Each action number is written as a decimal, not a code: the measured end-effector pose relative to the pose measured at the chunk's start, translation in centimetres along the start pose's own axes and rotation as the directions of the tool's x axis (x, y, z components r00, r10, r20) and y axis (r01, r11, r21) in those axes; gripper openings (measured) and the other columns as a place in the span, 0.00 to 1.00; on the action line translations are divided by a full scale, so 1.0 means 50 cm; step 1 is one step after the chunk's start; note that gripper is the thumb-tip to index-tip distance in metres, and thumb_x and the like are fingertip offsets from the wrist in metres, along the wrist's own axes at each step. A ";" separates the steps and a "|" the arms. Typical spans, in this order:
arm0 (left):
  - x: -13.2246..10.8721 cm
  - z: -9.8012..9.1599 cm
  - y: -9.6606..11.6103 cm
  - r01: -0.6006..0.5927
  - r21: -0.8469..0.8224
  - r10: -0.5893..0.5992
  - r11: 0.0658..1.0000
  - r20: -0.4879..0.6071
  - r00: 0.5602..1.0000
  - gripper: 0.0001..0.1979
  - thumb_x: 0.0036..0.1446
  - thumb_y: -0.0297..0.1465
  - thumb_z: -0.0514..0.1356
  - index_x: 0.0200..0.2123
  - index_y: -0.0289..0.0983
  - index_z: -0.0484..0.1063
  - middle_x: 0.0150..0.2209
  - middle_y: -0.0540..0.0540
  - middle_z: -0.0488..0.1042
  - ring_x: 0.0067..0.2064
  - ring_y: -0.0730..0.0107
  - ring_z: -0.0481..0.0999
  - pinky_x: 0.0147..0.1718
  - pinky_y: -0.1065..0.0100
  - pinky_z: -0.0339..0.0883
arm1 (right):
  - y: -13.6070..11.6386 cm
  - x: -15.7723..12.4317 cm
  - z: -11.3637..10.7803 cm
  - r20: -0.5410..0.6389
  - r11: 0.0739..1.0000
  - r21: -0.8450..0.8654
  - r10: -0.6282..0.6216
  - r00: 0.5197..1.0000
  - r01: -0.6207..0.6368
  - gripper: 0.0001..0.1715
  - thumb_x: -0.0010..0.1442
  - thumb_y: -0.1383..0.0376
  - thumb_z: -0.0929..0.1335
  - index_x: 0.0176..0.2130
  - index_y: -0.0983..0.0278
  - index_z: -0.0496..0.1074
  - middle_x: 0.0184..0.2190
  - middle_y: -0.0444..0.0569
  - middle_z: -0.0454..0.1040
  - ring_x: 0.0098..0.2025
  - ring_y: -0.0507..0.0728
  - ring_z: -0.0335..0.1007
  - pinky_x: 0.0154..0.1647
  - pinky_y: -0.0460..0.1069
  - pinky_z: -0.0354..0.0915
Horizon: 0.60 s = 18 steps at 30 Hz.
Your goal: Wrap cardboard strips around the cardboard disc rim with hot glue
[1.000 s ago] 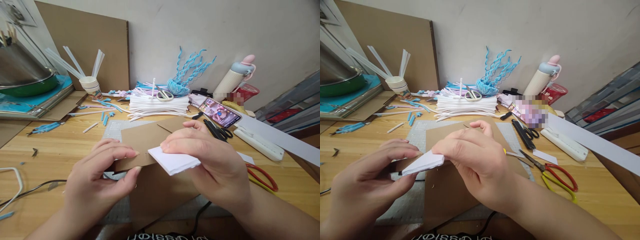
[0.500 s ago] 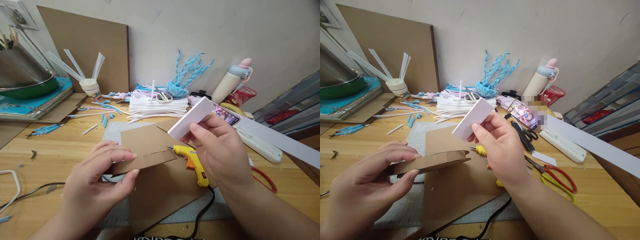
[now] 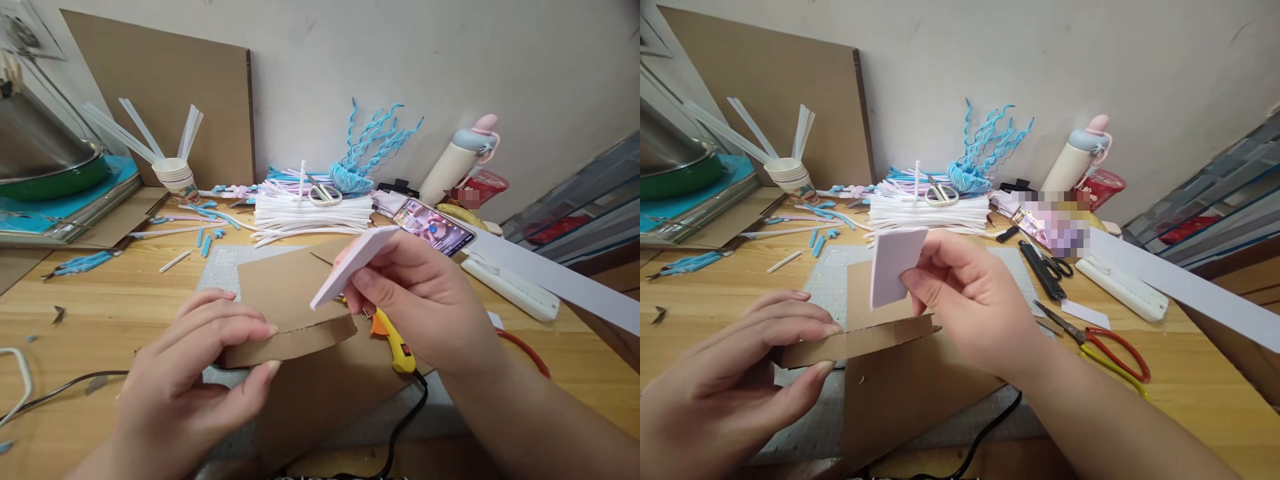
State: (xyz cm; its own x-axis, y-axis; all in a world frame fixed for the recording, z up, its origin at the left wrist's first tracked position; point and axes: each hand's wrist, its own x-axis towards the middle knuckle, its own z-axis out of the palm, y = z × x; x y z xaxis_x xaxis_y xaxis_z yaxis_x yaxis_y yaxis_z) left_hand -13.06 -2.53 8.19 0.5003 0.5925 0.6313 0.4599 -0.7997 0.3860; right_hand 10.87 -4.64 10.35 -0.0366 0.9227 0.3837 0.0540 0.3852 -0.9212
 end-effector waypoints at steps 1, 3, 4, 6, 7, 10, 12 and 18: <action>0.001 -0.001 0.002 -0.013 0.004 0.013 1.000 0.003 1.000 0.05 0.58 0.31 0.62 0.38 0.45 0.71 0.32 0.57 0.80 0.33 0.69 0.82 0.48 0.58 0.71 | -0.001 -0.001 -0.002 -0.018 0.996 -0.082 -0.042 0.999 0.041 0.08 0.65 0.72 0.69 0.39 0.59 0.76 0.27 0.40 0.74 0.27 0.50 0.70 0.28 0.46 0.69; 0.004 -0.004 0.007 -0.039 0.004 0.039 0.999 0.006 0.999 0.06 0.57 0.30 0.62 0.38 0.45 0.71 0.31 0.57 0.80 0.32 0.69 0.81 0.47 0.57 0.71 | -0.001 -0.006 -0.003 -0.048 0.970 -0.227 -0.106 0.993 0.092 0.09 0.65 0.72 0.69 0.41 0.59 0.77 0.31 0.42 0.77 0.31 0.51 0.72 0.33 0.47 0.71; 0.006 -0.005 0.010 -0.053 0.000 0.053 0.999 0.002 0.999 0.06 0.56 0.30 0.62 0.38 0.45 0.71 0.31 0.58 0.80 0.31 0.69 0.81 0.46 0.58 0.72 | -0.001 -0.008 -0.003 -0.049 0.959 -0.269 -0.105 0.993 0.088 0.09 0.65 0.71 0.69 0.41 0.59 0.77 0.33 0.43 0.77 0.33 0.52 0.73 0.35 0.48 0.72; 0.010 -0.008 0.014 -0.075 -0.007 0.075 0.997 -0.004 0.997 0.07 0.55 0.29 0.62 0.38 0.45 0.71 0.30 0.58 0.80 0.30 0.70 0.81 0.46 0.59 0.73 | -0.002 -0.012 -0.001 -0.042 0.953 -0.301 -0.043 0.998 0.028 0.07 0.66 0.70 0.68 0.40 0.59 0.76 0.32 0.44 0.76 0.34 0.54 0.74 0.35 0.49 0.72; 0.011 -0.009 0.015 -0.081 -0.008 0.081 0.997 -0.006 0.997 0.07 0.55 0.28 0.62 0.38 0.45 0.71 0.30 0.58 0.80 0.29 0.70 0.80 0.45 0.59 0.73 | -0.003 -0.013 0.001 -0.046 0.952 -0.307 -0.008 0.999 -0.007 0.06 0.65 0.70 0.68 0.38 0.60 0.76 0.30 0.43 0.75 0.33 0.54 0.73 0.33 0.49 0.72; 0.008 -0.011 0.013 -0.088 -0.001 0.088 0.996 0.001 0.996 0.07 0.56 0.28 0.62 0.38 0.45 0.71 0.30 0.58 0.81 0.29 0.71 0.81 0.45 0.60 0.74 | -0.006 -0.011 0.002 -0.095 0.959 -0.277 0.032 0.995 -0.058 0.07 0.60 0.73 0.69 0.33 0.60 0.74 0.26 0.42 0.73 0.28 0.53 0.70 0.25 0.46 0.69; -0.001 -0.013 0.009 -0.108 0.007 0.108 0.994 0.027 0.994 0.07 0.56 0.29 0.61 0.39 0.45 0.71 0.31 0.57 0.81 0.30 0.70 0.81 0.46 0.59 0.74 | -0.008 -0.008 -0.002 -0.118 0.984 -0.155 0.069 0.991 -0.087 0.10 0.55 0.75 0.68 0.32 0.60 0.73 0.25 0.41 0.73 0.25 0.52 0.69 0.21 0.45 0.66; -0.022 -0.017 0.000 -0.174 0.038 0.168 0.984 0.119 0.979 0.10 0.56 0.28 0.62 0.41 0.44 0.71 0.33 0.55 0.82 0.34 0.69 0.83 0.50 0.59 0.74 | -0.011 0.001 -0.019 0.000 0.892 0.285 0.367 0.930 -0.351 0.07 0.54 0.73 0.69 0.33 0.60 0.72 0.29 0.42 0.80 0.19 0.47 0.62 0.14 0.41 0.56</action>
State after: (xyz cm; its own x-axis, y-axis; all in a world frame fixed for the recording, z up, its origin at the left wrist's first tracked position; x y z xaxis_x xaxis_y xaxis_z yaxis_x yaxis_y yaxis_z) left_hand -14.21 -3.27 8.08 0.6543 0.4569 0.6026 0.3933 -0.8862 0.2450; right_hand 11.79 -4.77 10.92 -0.0138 0.9997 0.0192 -0.2230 0.0157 -0.9747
